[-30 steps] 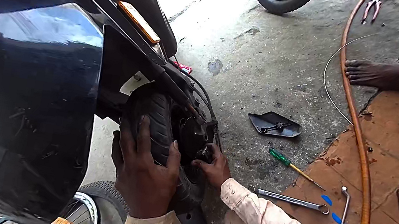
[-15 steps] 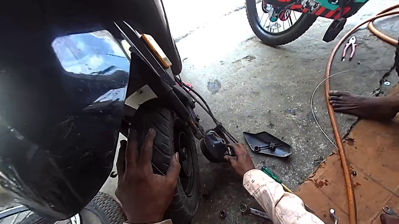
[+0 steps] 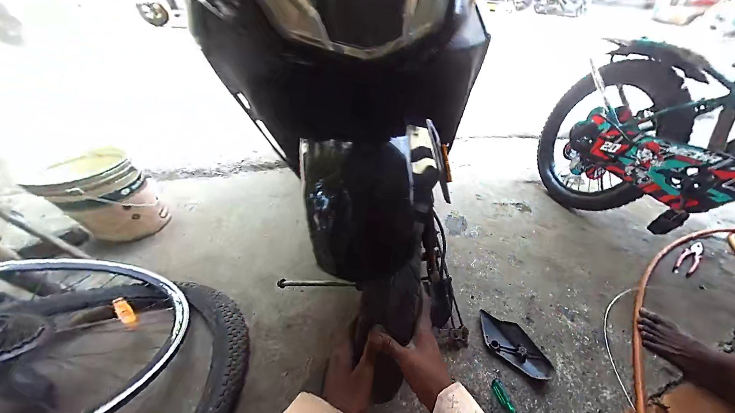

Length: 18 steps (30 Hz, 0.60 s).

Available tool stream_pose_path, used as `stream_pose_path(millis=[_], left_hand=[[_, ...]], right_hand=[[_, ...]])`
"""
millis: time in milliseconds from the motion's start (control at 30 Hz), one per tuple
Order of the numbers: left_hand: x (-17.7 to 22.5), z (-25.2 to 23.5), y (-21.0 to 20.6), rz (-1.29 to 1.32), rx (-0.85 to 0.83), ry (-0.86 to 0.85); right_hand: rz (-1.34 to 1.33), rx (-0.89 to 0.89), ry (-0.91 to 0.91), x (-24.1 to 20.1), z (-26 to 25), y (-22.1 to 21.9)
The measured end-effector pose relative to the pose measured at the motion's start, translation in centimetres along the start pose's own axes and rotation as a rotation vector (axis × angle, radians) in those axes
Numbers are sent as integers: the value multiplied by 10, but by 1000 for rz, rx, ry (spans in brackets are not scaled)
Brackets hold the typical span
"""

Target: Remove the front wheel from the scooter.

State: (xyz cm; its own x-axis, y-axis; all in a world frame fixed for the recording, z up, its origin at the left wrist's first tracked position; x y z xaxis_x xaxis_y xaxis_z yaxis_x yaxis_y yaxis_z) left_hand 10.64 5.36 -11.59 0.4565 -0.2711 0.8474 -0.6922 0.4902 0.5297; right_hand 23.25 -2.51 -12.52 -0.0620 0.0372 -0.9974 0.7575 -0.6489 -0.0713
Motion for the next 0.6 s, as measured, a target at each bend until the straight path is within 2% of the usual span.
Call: stream_pose_path(millis=[67,200,333,433,500,600], left_hand=[[-9,0,0,-52,-77,64],[-15,-3,-9,123,-196,27],[-8,16,-14,251,-232,4],[6,30,-1,237,-264,-84],[1,50,-6,188,-315,-99],[15,51,-15,14,-314,-147]], right_hand=[[-15,-9,-53,7,-3,0],[-197,-86,-130,24,-6,2],[-203,11,-166,17,16,8],[-83,15,-137,-21,34,13],[-92,-2,-176,-17,55,24],[-99,22,-185,-16,56,40]])
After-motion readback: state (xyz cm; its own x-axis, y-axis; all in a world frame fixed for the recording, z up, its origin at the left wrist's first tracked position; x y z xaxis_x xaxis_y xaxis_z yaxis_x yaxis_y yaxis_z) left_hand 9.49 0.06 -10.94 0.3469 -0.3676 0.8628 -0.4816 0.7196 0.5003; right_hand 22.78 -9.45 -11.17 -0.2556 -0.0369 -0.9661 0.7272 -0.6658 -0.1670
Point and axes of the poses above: each hand's wrist, its own z-axis away from the middle knuckle, its own y-axis out of the back of the hand, x = y × z, the point moved 7 cm from there along -z, towards the middle knuckle, and after that the axes turned 5 degrees about -z, right-handed, at the moved point
